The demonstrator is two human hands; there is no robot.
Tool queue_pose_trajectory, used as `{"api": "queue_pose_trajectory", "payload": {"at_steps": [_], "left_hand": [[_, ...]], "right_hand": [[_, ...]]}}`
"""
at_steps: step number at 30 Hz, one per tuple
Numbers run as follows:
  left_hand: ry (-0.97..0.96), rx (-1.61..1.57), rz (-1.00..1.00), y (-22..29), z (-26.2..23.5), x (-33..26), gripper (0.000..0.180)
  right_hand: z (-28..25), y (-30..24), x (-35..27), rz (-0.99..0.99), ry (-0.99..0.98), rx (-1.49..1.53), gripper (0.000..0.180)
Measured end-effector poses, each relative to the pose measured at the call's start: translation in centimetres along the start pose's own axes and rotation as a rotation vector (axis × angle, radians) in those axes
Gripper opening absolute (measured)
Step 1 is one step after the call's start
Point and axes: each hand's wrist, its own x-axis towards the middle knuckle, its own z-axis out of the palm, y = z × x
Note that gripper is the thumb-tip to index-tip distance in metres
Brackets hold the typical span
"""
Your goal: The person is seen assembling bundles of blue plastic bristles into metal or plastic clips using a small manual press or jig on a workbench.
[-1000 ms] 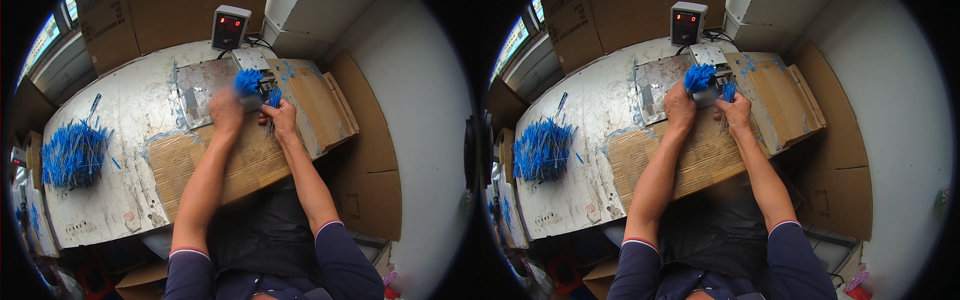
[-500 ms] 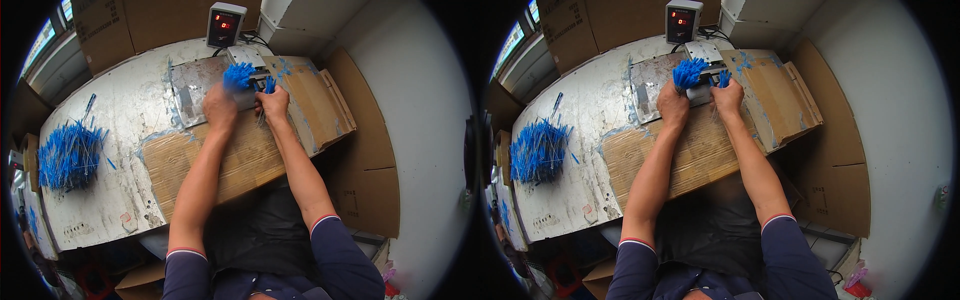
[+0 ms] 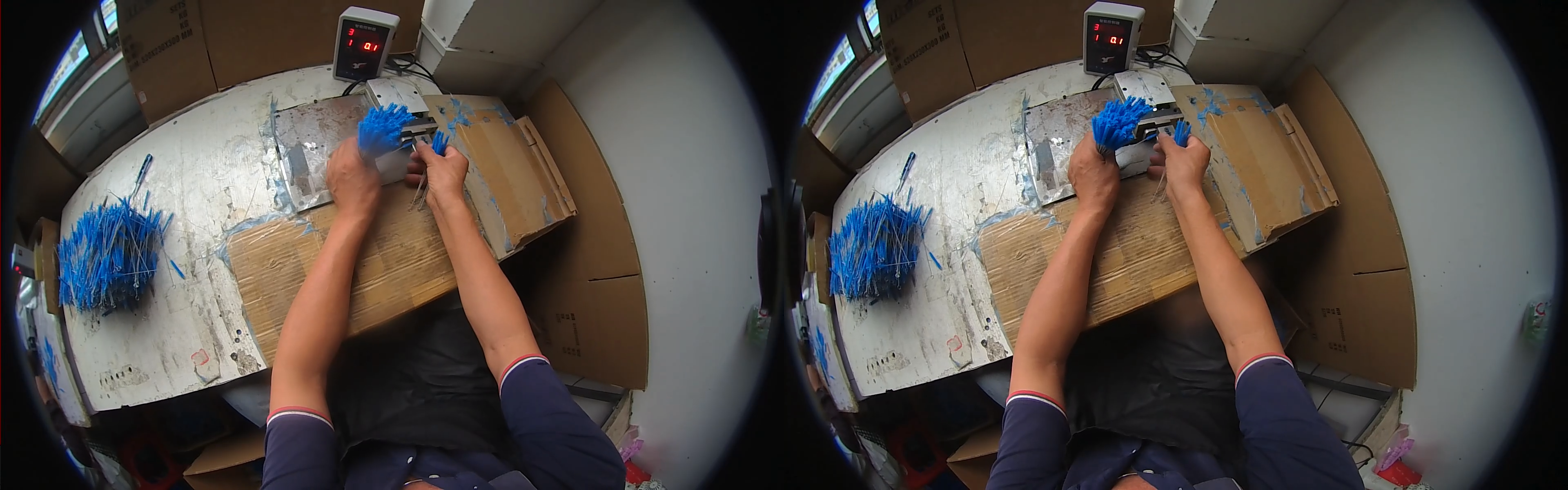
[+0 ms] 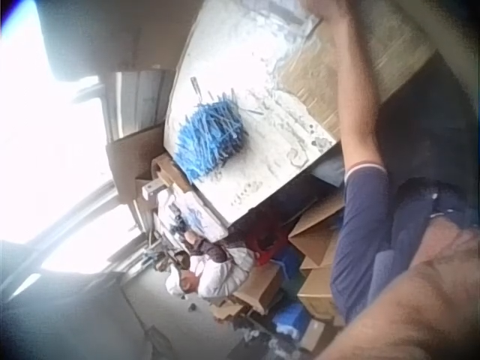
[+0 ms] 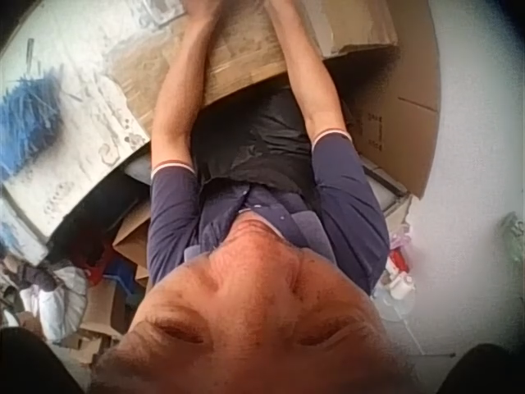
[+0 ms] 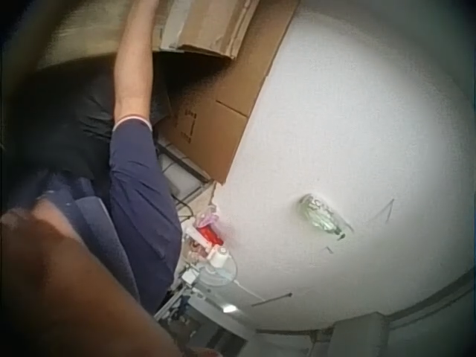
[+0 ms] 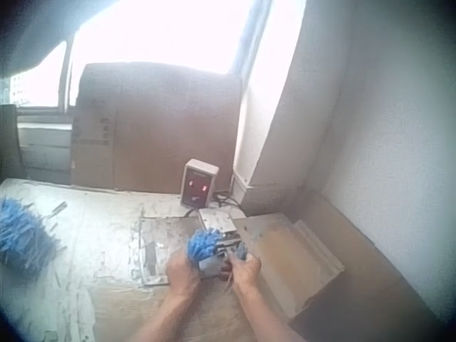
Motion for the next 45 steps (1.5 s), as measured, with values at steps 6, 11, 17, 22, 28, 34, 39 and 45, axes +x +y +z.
{"api": "queue_pose_trajectory", "payload": {"at_steps": [6, 11, 17, 22, 28, 34, 39, 45], "left_hand": [[-0.123, 0.005, -0.030, 0.1, 0.3, -0.2, 0.006], [-0.149, 0.071, 0.026, 0.3, -0.2, -0.1, 0.009], [-0.179, 0.090, 0.028, 0.6, -0.6, -0.2, 0.015], [-0.198, 0.127, 0.051, 0.4, -0.2, -0.3, 0.023], [-0.206, 0.220, 0.095, 0.1, 0.1, -0.4, 0.022], [-0.023, 0.069, -0.048, 0.4, -0.2, 0.0, 0.005], [0.008, -0.014, -0.136, 0.7, -0.5, 0.1, 0.007], [-0.040, -0.013, -0.176, 0.7, -0.7, 0.1, 0.019]], "right_hand": [[-0.5, 0.6, -0.5, -0.077, -0.063, 0.264, 0.015], [-0.3, 0.3, -2.2, -0.336, 0.013, 0.204, 0.019], [-1.1, 3.5, -3.1, -0.223, 0.019, 0.219, 0.015], [-1.7, 3.3, -2.7, -0.180, 0.020, 0.201, 0.016], [-2.6, 2.2, -3.0, -0.121, -0.031, 0.117, 0.017], [-2.4, 1.4, -2.6, -0.101, -0.052, 0.047, 0.015], [-1.7, 1.6, -1.3, -0.120, 0.005, -0.041, 0.014], [-1.1, 2.0, -0.8, -0.108, 0.030, -0.028, 0.012]]}}
